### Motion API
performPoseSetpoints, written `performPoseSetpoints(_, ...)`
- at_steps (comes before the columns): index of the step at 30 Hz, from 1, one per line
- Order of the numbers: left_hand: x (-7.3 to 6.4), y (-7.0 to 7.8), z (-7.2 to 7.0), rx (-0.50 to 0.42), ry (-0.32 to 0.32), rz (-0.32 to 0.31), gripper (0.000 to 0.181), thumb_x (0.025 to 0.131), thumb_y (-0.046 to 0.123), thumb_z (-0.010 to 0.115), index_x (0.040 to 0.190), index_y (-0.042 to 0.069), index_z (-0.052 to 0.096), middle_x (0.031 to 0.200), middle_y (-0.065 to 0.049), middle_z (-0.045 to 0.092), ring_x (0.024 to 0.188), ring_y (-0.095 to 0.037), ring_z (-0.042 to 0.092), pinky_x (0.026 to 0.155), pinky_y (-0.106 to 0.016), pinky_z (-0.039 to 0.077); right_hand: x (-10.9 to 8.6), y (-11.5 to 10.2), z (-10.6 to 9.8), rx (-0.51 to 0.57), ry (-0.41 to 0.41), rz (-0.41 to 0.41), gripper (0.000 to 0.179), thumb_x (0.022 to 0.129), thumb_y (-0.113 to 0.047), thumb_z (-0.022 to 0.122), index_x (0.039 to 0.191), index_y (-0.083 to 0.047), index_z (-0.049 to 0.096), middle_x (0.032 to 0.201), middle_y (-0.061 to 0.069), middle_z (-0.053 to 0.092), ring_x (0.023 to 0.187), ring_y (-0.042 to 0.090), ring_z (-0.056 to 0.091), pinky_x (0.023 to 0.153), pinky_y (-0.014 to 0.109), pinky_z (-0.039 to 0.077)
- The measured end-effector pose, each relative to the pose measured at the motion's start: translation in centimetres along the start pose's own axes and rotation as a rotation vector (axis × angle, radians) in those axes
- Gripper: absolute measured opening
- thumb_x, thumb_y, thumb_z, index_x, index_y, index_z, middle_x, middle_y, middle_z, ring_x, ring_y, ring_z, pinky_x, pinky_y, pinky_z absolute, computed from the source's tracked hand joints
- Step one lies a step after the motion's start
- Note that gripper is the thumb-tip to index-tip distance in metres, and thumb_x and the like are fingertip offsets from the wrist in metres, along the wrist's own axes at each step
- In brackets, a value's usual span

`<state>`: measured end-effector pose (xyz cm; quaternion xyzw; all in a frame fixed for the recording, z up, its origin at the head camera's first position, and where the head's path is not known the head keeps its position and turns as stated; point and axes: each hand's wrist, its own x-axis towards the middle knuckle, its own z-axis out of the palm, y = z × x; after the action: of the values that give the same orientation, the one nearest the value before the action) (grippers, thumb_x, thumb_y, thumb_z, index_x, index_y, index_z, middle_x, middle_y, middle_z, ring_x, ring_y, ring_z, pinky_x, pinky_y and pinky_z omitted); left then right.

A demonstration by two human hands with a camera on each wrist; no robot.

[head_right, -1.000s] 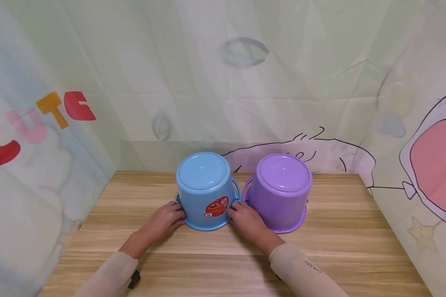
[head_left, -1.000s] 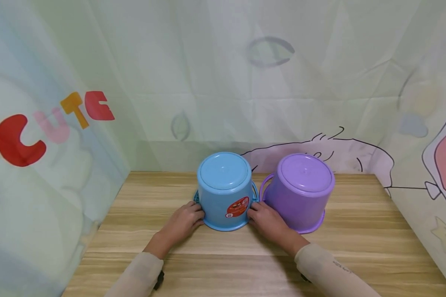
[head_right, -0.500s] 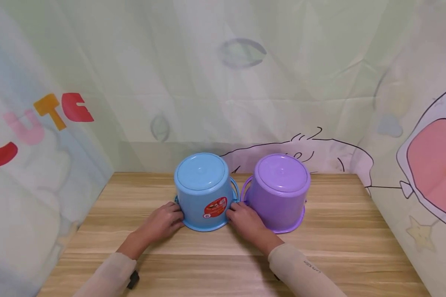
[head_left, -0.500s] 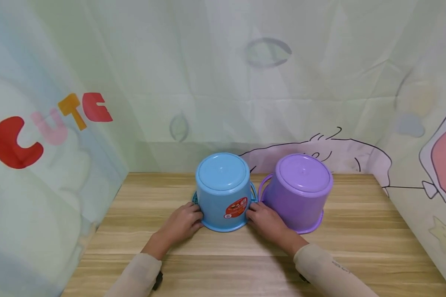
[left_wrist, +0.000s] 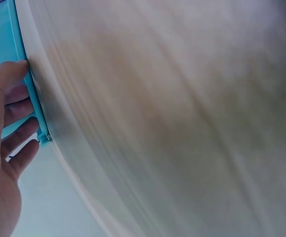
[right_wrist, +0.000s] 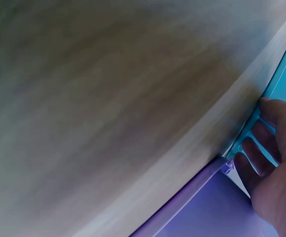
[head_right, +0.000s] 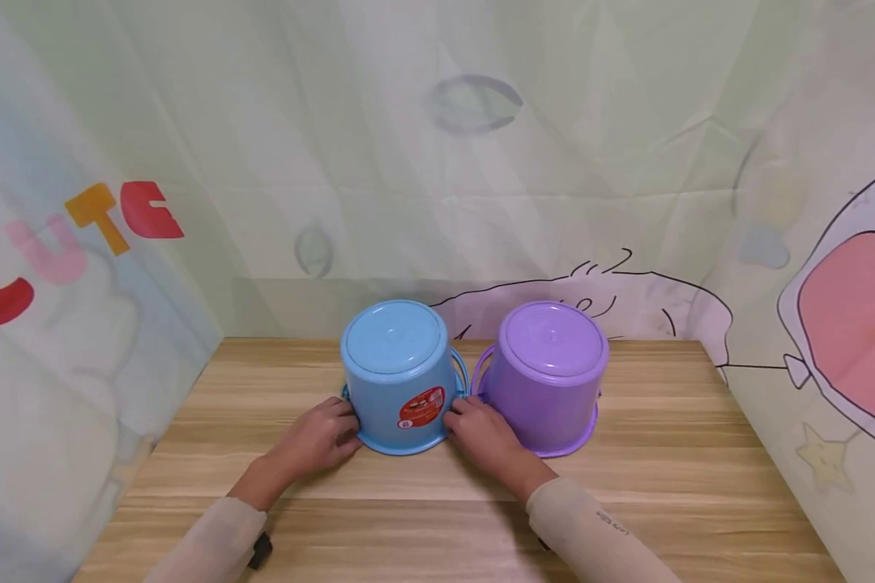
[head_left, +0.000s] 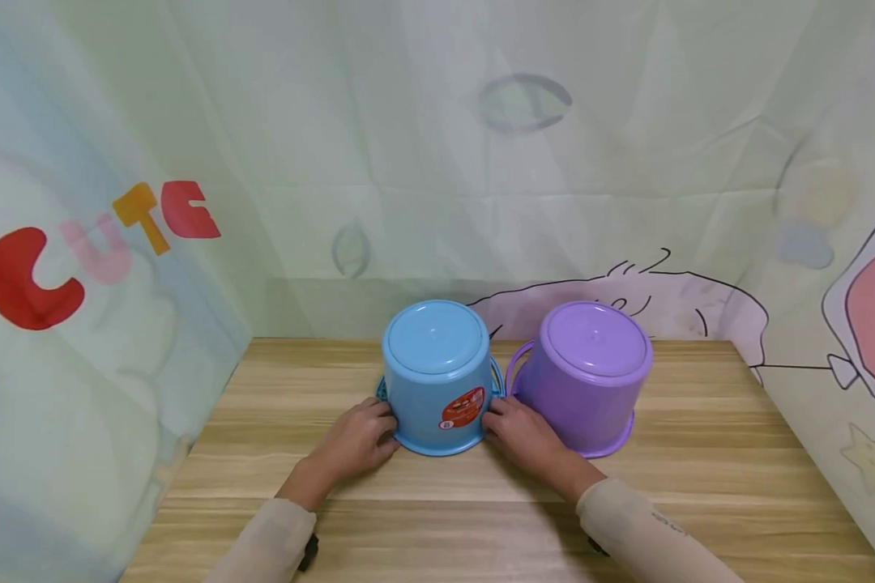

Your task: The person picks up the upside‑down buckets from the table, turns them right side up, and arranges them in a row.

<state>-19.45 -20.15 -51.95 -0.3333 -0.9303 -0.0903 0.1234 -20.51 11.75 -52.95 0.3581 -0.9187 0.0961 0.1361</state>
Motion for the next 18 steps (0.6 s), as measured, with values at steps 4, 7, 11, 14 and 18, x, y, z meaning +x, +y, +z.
performPoseSetpoints(4,-0.07,0.02,0.01,-0.007,0.011,-0.004,0.016,0.082,0.025,0.085,0.085,0.013,0.075,0.092,0.002,0.068,0.089,-0.017,0.059,0.080,-0.033,0.057,-0.05,-0.08,-0.17,0.003,0.016,-0.012,0.008,0.088,-0.013,0.081,0.090,-0.016,0.073,0.093,-0.002,0.063,0.087,0.018,0.059,0.076,0.033,0.055)
performPoseSetpoints(7,-0.10,0.08,-0.06,-0.009,0.012,-0.010,0.016,0.082,0.024,0.086,0.085,0.013,0.075,0.093,0.001,0.069,0.089,-0.017,0.059,0.080,-0.034,0.057,-0.11,-0.08,-0.17,0.017,0.018,-0.015,0.008,0.088,-0.013,0.080,0.090,-0.015,0.073,0.092,-0.002,0.062,0.087,0.018,0.058,0.075,0.032,0.054)
performPoseSetpoints(11,-0.08,0.15,-0.20,-0.012,0.010,-0.024,0.015,0.081,0.021,0.086,0.085,0.013,0.075,0.094,0.002,0.069,0.090,-0.016,0.059,0.080,-0.033,0.057,-0.21,-0.08,-0.21,0.022,0.013,-0.010,0.009,0.088,-0.012,0.080,0.090,-0.016,0.072,0.093,-0.003,0.060,0.088,0.017,0.057,0.077,0.031,0.053)
performPoseSetpoints(14,-0.13,0.20,-0.31,-0.014,0.011,-0.030,0.015,0.081,0.021,0.087,0.085,0.014,0.075,0.094,0.002,0.069,0.090,-0.016,0.058,0.080,-0.033,0.057,-0.25,-0.05,-0.21,0.022,0.020,-0.017,0.009,0.088,-0.012,0.080,0.090,-0.017,0.072,0.093,-0.003,0.060,0.089,0.017,0.057,0.077,0.031,0.054)
performPoseSetpoints(18,-0.24,0.22,-0.42,-0.021,0.020,-0.033,0.016,0.080,0.020,0.088,0.083,0.014,0.073,0.093,0.002,0.067,0.090,-0.016,0.058,0.079,-0.032,0.057,-0.26,0.08,-0.18,0.026,0.035,-0.035,0.008,0.090,-0.013,0.079,0.090,-0.016,0.071,0.093,-0.002,0.061,0.089,0.018,0.056,0.078,0.032,0.053)
